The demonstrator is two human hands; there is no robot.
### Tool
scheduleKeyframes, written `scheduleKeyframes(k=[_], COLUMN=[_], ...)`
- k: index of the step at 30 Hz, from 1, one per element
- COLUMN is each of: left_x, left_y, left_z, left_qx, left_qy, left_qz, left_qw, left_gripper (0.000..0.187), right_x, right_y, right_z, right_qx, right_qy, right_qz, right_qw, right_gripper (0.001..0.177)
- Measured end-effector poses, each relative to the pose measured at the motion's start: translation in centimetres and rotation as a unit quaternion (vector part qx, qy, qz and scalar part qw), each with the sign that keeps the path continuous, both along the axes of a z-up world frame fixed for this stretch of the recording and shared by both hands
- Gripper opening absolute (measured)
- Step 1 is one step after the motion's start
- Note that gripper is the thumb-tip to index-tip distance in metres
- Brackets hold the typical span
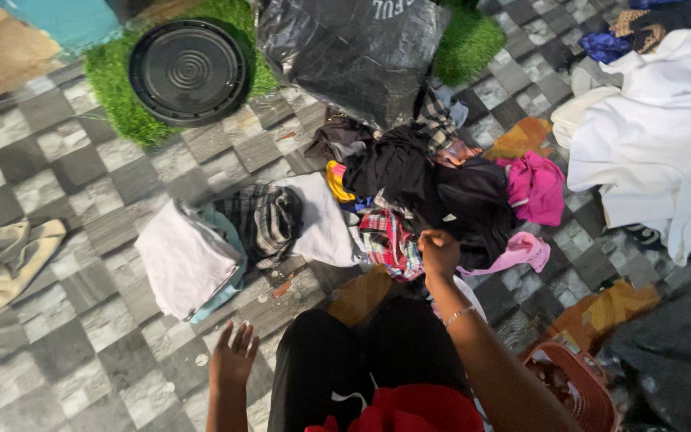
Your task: The person sorts through a pile of laundry on the floor, picking up and shaking out individual items including shirts, shorts, and underwear, before placing them into separate piles.
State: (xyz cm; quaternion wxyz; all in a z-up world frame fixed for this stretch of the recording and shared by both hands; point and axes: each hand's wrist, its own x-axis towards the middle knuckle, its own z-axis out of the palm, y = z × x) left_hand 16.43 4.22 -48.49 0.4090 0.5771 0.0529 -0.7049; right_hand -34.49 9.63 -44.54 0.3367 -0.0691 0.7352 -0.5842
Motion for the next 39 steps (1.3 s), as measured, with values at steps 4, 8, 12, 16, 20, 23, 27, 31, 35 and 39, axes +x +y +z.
scheduleKeyframes(k=[4, 8, 12, 16, 20, 23, 27, 31, 35, 39], left_x=[-1.0, -3.1, -8.3, -17.0, -26.9, -32.5, -36.6, -38.1, -39.5, -40.4], left_y=[2.1, 0.8, -2.3, -5.7, -9.7, -12.8, -16.3, -18.0, -17.2, -17.0], left_z=[-1.9, -2.4, -1.8, 2.0, 11.2, 18.0, 24.1, 32.9, 38.2, 36.2], left_qx=[0.035, -0.032, -0.085, -0.111, -0.001, 0.066, -0.057, -0.133, -0.136, -0.183], left_qy=[0.016, 0.016, 0.025, 0.026, 0.166, 0.187, 0.300, 0.192, 0.186, 0.122], left_qz=[0.002, -0.024, -0.040, -0.162, -0.258, -0.201, -0.126, -0.207, -0.162, -0.132], left_qw=[0.999, 0.999, 0.995, 0.980, 0.952, 0.959, 0.944, 0.950, 0.959, 0.966], left_gripper=[0.046, 0.035, 0.040, 0.039, 0.056, 0.069, 0.054, 0.067, 0.083, 0.082], right_x=[-3.7, -5.3, -7.1, -7.8, -5.9, -3.5, -4.4, -5.3, -8.7, -10.8], right_y=[-3.9, -9.4, -14.1, -16.4, -12.4, -7.2, -5.4, -7.9, -13.3, -18.7], right_z=[2.3, 3.1, 1.1, 1.5, 9.4, 14.9, 19.2, 22.0, 27.3, 32.1], right_qx=[0.107, 0.086, 0.179, -0.095, -0.233, -0.327, -0.112, -0.086, -0.060, -0.103], right_qy=[0.461, 0.582, 0.204, 0.001, -0.275, -0.319, -0.312, -0.095, -0.167, 0.017], right_qz=[0.080, 0.141, 0.144, 0.123, 0.104, 0.249, 0.387, 0.388, 0.340, 0.441], right_qw=[0.877, 0.796, 0.952, 0.988, 0.927, 0.854, 0.860, 0.913, 0.924, 0.892], right_gripper=[0.011, 0.012, 0.029, 0.025, 0.016, 0.018, 0.025, 0.031, 0.058, 0.052])
